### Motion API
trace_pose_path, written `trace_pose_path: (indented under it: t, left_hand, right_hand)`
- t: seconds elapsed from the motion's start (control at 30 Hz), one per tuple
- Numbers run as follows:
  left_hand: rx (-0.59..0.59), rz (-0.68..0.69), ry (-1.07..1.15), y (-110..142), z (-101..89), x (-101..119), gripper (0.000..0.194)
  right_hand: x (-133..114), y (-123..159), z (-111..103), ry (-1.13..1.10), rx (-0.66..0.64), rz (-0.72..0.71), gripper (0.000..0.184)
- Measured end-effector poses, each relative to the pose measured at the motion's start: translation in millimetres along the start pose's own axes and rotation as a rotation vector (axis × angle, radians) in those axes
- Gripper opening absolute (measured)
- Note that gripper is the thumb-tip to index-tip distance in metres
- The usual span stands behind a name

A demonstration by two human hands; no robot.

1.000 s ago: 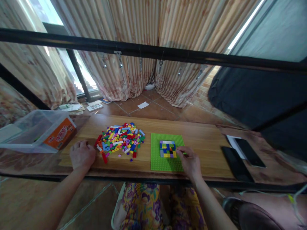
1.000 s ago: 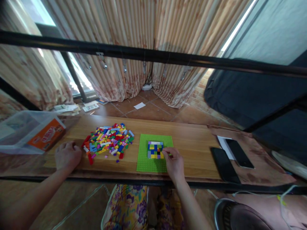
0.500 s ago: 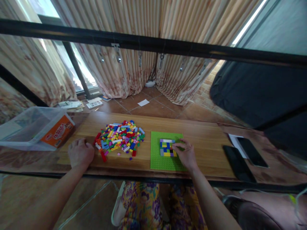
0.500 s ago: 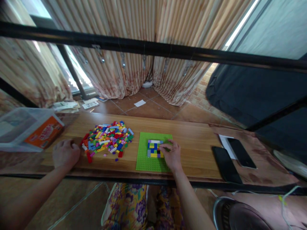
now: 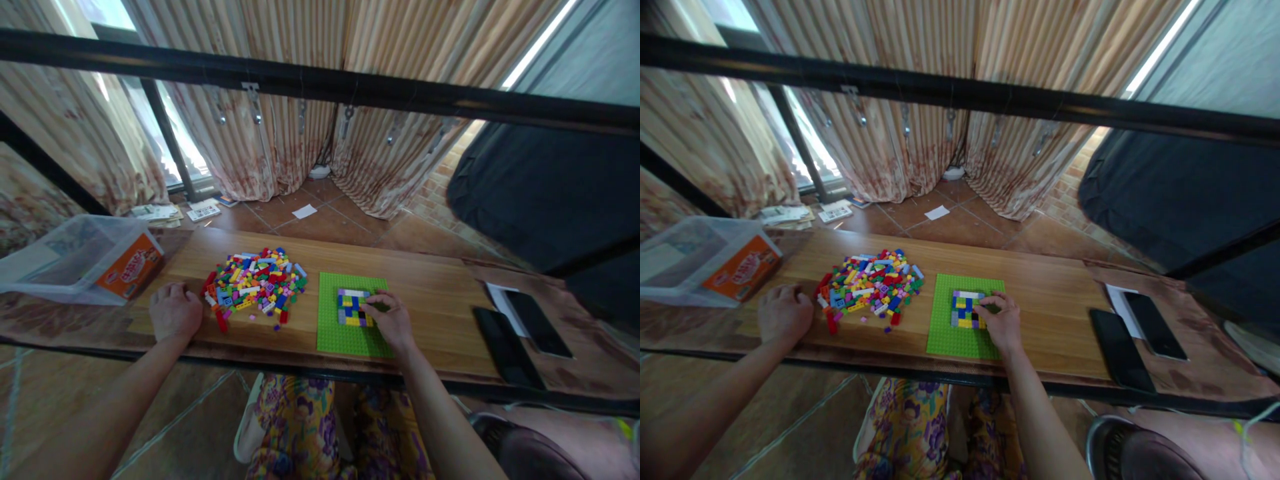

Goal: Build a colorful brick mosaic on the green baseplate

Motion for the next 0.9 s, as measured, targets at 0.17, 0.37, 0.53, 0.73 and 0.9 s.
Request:
trace_pose_path:
  t: [0.17, 0.37, 0.53, 0.73, 0.9]
  left_hand:
    - [-0.002, 0.006, 0.022, 1, -1.6, 0, 0.041]
    - [0.038, 0.037, 0.062, 2, -2.5, -1, 0.039]
    - [0.033, 0.018, 0.049, 2, -1.0, -2, 0.040]
    - [0.033, 0.013, 0.006, 0, 2.4, -3, 0.041]
    - [0.051, 0.006, -0.007, 3, 0.9, -2, 0.042]
  right_hand:
    - [1, -4, 2, 0.008, 0.002, 0.011, 0.021]
    - [-3, -7, 0, -0.053, -0.008, 0.017, 0.027]
    - [3, -9, -15, -0.333, 0.053, 0.106, 0.041]
    - [-12, -14, -18, -0.113, 0.107, 0.060, 0.045]
    - [-25, -11, 4, 0.129, 0.018, -0.067, 0.046]
Point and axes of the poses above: each hand's wrist, its own y-axis away from the middle knuckle, its own z-axis out of the palm, x = y × z, the point moved 7 cm from there along -y, towards the middle knuckle, and after that the axes turned 1 degree about -x, right-handed, at the moved point
